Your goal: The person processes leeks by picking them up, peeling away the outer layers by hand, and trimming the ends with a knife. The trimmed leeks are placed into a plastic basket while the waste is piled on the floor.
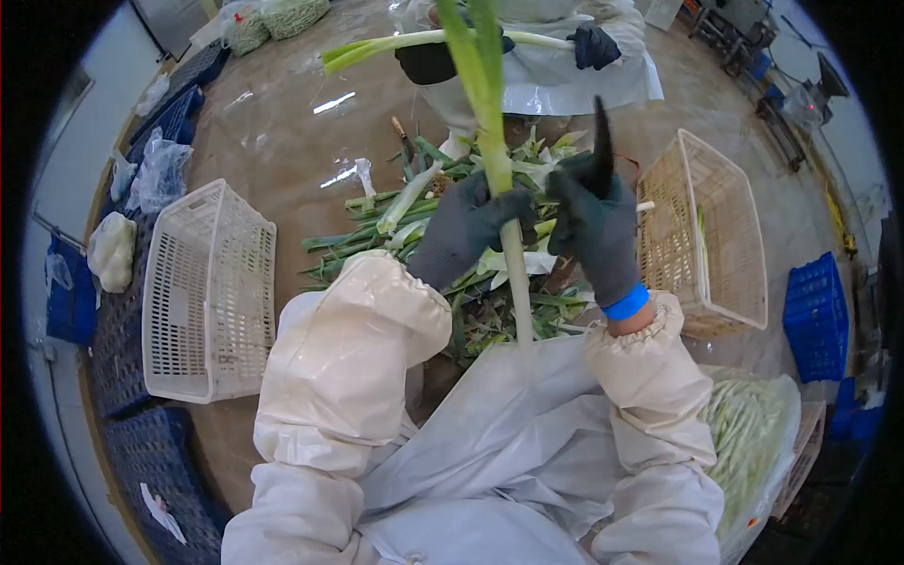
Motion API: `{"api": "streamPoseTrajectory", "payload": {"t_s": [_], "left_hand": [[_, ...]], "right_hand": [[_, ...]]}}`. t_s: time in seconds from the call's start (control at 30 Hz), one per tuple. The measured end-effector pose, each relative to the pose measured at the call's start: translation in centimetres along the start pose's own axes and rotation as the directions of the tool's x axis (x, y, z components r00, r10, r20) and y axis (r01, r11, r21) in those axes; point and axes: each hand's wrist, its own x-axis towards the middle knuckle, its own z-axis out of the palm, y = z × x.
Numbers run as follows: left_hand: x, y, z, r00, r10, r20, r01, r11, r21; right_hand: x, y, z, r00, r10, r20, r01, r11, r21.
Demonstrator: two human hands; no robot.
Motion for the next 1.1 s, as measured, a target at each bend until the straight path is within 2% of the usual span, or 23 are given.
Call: {"api": "streamPoseTrajectory", "payload": {"t_s": [0.07, 0.1, 0.17, 0.23, 0.37, 0.4, 0.47, 0.5, 0.57, 0.6, 0.67, 0.73, 0.8, 0.97, 1.0, 1.07, 1.1], "left_hand": [[0.1, 0.4, -0.5, 0.999, -0.047, 0.020, 0.050, 0.983, -0.179], [-0.2, 0.9, -0.8, 0.997, -0.063, 0.052, 0.071, 0.985, -0.160], [-0.3, 0.8, -0.7, 0.989, -0.023, 0.147, 0.057, 0.971, -0.231], [-0.3, 0.6, -0.3, 0.978, 0.003, 0.208, 0.061, 0.951, -0.303], [0.0, -0.4, 0.5, 0.972, -0.043, 0.232, 0.145, 0.885, -0.442], [0.1, -0.5, 0.6, 0.970, -0.067, 0.232, 0.173, 0.864, -0.474], [-0.1, -0.8, 0.5, 0.964, -0.055, 0.259, 0.167, 0.885, -0.434], [-0.4, -0.9, 0.4, 0.961, -0.049, 0.272, 0.163, 0.896, -0.413], [-0.8, -1.1, 0.2, 0.933, -0.126, 0.337, 0.267, 0.870, -0.415], [-1.0, -1.2, 0.2, 0.915, -0.163, 0.369, 0.319, 0.853, -0.414], [-1.0, -1.3, 1.1, 0.933, -0.108, 0.342, 0.252, 0.877, -0.409], [-1.1, -1.0, 1.5, 0.924, -0.092, 0.370, 0.257, 0.867, -0.428], [-1.2, -0.7, 1.4, 0.887, -0.110, 0.448, 0.336, 0.820, -0.463], [-1.2, -0.8, 2.1, 0.938, -0.179, 0.296, 0.312, 0.807, -0.502], [-1.2, -0.8, 2.1, 0.942, -0.203, 0.269, 0.318, 0.800, -0.509], [-0.7, -2.3, 1.8, 0.950, -0.156, 0.272, 0.275, 0.830, -0.485], [-0.6, -2.5, 1.8, 0.952, -0.132, 0.275, 0.253, 0.844, -0.472]], "right_hand": [[0.6, -0.4, -1.0, 0.995, 0.050, -0.085, -0.040, 0.992, 0.120], [0.9, -0.9, -1.1, 0.995, 0.010, -0.102, 0.005, 0.989, 0.148], [2.2, 0.0, -1.7, 0.973, -0.206, -0.108, 0.207, 0.978, -0.005], [1.6, -1.4, -1.8, 0.994, -0.070, -0.080, 0.063, 0.994, -0.088], [0.7, -0.9, -0.9, 0.998, -0.069, 0.007, 0.070, 0.990, -0.121], [0.4, -1.3, -0.8, 0.999, 0.002, 0.032, 0.001, 0.997, -0.082], [0.1, -2.0, -0.4, 0.986, 0.140, 0.094, -0.140, 0.990, -0.008], [0.0, -2.1, -0.2, 0.989, 0.094, 0.110, -0.094, 0.996, -0.007], [0.0, -2.1, 0.1, 0.990, 0.004, 0.143, -0.004, 1.000, -0.002], [-0.3, -2.8, 0.3, 0.986, 0.058, 0.156, -0.059, 0.998, 0.003], [-1.0, -4.5, 0.6, 0.969, 0.163, 0.184, -0.168, 0.986, 0.009], [-1.0, -4.2, 0.8, 0.972, 0.114, 0.205, -0.115, 0.993, -0.009], [-1.1, -3.7, 1.0, 0.974, 0.095, 0.204, -0.094, 0.995, -0.017], [-1.7, -3.4, 1.9, 0.975, 0.139, 0.171, -0.145, 0.989, 0.024], [-1.8, -3.2, 2.1, 0.982, 0.118, 0.148, -0.124, 0.991, 0.038], [-1.7, -2.2, 2.4, 0.992, 0.073, 0.102, -0.080, 0.995, 0.065], [-1.6, -1.4, 2.3, 0.997, 0.001, 0.078, 0.001, 1.000, -0.021]]}}
